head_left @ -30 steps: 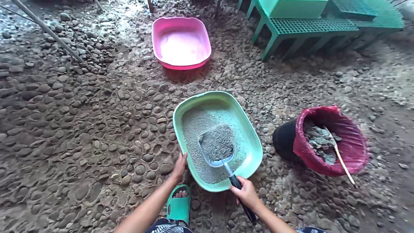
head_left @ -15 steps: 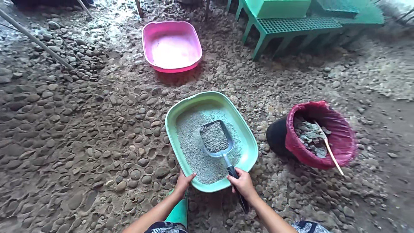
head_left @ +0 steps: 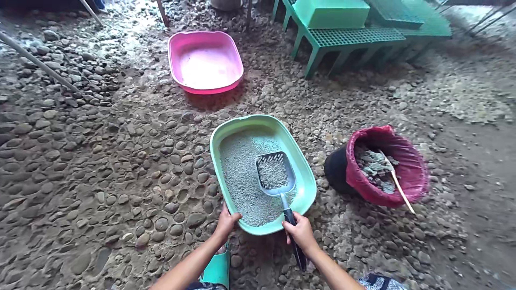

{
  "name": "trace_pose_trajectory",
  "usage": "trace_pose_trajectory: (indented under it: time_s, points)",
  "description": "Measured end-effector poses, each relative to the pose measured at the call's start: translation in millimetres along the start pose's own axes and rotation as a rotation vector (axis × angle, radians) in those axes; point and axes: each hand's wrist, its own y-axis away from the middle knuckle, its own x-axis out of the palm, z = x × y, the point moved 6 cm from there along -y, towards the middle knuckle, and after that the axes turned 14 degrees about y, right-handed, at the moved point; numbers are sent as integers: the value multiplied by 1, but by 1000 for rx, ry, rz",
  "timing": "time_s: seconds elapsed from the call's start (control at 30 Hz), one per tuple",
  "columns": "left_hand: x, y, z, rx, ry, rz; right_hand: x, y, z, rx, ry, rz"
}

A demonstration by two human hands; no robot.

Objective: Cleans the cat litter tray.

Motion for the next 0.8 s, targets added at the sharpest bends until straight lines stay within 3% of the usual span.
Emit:
trace_pose_trajectory:
  time_s: [0.4, 0.57, 0.8]
  points:
    - [33, -15, -11, -14, 7, 137, -28, 19, 4, 54, 4, 75]
    - [54, -28, 3, -70, 45, 165, -70, 39, 38, 86, -66, 45]
    - [71, -48, 6, -119, -22, 203, -161, 67, 81, 21, -160, -138]
